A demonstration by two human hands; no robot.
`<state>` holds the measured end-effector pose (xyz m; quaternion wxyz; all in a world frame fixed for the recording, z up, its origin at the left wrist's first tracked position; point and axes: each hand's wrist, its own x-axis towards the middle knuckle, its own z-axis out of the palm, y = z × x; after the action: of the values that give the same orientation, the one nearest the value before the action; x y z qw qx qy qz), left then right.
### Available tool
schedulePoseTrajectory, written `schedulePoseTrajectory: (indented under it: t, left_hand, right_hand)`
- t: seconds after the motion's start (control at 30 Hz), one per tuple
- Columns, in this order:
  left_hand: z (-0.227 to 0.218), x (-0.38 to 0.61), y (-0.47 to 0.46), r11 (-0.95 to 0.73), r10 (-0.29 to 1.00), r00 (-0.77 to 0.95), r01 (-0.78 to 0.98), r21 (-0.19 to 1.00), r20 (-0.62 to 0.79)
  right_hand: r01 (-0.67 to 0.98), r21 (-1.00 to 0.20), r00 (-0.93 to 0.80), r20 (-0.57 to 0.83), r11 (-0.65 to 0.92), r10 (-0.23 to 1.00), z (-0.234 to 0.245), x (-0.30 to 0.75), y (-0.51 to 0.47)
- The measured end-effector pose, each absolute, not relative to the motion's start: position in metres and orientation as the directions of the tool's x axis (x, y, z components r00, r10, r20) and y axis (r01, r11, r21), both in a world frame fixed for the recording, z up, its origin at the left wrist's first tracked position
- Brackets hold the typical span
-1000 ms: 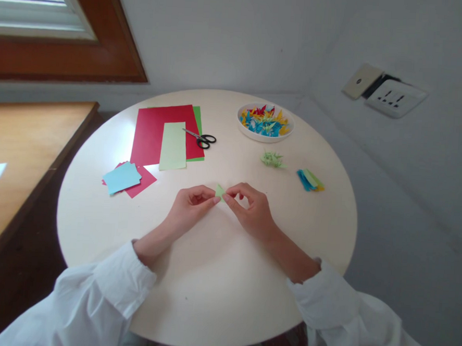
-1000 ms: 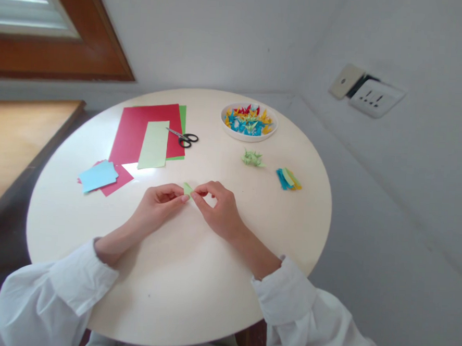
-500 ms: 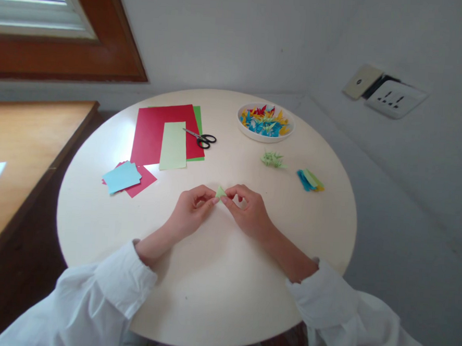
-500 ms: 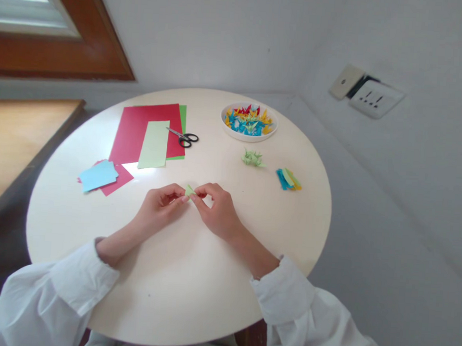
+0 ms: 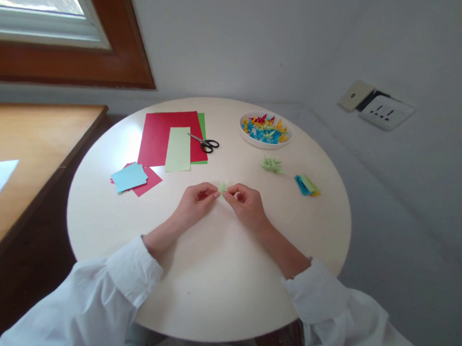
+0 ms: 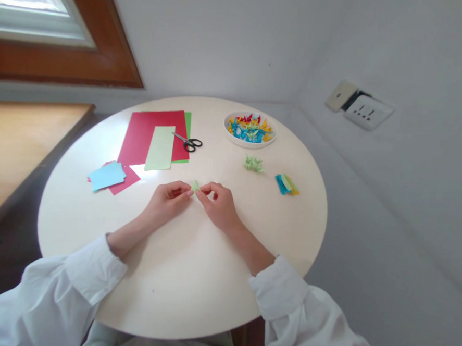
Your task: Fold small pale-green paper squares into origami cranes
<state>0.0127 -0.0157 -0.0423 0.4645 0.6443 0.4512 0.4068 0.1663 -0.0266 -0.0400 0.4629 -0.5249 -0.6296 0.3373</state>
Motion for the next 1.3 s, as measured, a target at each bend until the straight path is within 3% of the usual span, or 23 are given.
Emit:
schedulePoseTrajectory:
  t: [0.17, 0.47, 1.0, 1.3]
  left_hand:
    - [-0.047, 0.016, -0.012, -0.235, 0.944, 0.286, 0.229, 0.945, 0.165]
    - [-0.053, 0.024, 0.004, -0.101, 0.982, 0.165, 0.049, 0.994, 0.092]
    - [-0.047, 0.023, 0.043, 0.065, 0.988, 0.149, -0.127, 0.990, -0.045]
    - [-0.046, 0.020, 0.039, 0.035, 0.978, 0.205, -0.043, 0.998, -0.026]
  right_hand:
    - [0.296, -0.933, 0.018, 0.219, 0.204, 0.975, -0.043, 0.165, -0.019]
    - [0.094, -0.979, 0.167, 0.196, 0.182, 0.966, -0.048, 0.155, -0.001]
    - [0.121, -0.980, 0.058, 0.166, 0.159, 0.984, -0.051, 0.166, 0.041]
    - [0.229, -0.965, -0.059, 0.119, 0.130, 0.991, -0.044, 0.164, 0.032]
